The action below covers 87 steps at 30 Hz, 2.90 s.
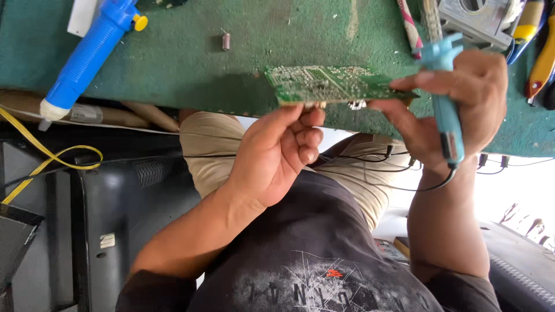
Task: The person solders components on a printed circuit board using a soldering iron. They apply solder to points on the green board, flip the board over, and handle small electronic parts by hand.
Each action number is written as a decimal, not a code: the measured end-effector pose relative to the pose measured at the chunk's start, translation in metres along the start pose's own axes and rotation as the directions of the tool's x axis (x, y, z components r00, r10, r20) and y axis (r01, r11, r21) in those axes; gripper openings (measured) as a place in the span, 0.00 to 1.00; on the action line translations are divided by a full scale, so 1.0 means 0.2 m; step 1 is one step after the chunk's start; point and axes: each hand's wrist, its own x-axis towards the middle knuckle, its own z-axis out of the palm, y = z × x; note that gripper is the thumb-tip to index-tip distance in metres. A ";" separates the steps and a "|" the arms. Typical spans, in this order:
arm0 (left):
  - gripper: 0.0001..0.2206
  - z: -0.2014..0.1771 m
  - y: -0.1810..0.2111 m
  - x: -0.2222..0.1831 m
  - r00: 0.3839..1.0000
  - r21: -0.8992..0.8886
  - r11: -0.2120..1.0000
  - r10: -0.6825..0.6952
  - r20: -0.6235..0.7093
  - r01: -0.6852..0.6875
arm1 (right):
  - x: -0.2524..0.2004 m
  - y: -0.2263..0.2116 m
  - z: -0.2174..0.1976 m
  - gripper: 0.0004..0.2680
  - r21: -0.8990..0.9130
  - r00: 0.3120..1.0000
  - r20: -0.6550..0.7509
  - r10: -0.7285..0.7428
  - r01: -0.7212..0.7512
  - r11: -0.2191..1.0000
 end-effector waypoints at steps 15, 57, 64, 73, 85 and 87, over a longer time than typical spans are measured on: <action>0.05 0.05 0.05 0.02 0.993 -0.033 0.999 -0.025 0.114 0.029 | 0.12 -0.08 -0.02 0.20 0.125 0.994 0.067 0.084 -0.092 0.988; 0.08 0.19 0.02 -0.10 0.757 0.811 0.060 0.403 0.514 -0.582 | -0.04 -0.29 0.14 0.16 0.595 0.958 -0.201 0.206 -0.048 0.802; 0.22 0.30 -0.02 0.04 0.467 0.693 -0.233 0.591 0.658 -0.682 | -0.08 -0.25 0.17 0.16 0.595 0.864 -0.349 0.363 -0.095 0.798; 0.49 0.26 -0.04 0.08 0.500 0.724 -0.303 0.559 0.662 -0.620 | -0.09 -0.24 0.19 0.15 0.647 0.854 -0.345 0.390 -0.085 0.758; 0.47 0.26 -0.01 0.09 0.562 0.744 -0.231 0.526 0.638 -0.627 | -0.11 -0.23 0.20 0.15 0.667 0.851 -0.341 0.399 -0.080 0.741; 0.47 0.27 -0.01 0.10 0.547 0.731 -0.248 0.523 0.653 -0.636 | -0.09 -0.22 0.17 0.15 0.508 0.886 -0.334 0.322 -0.119 0.853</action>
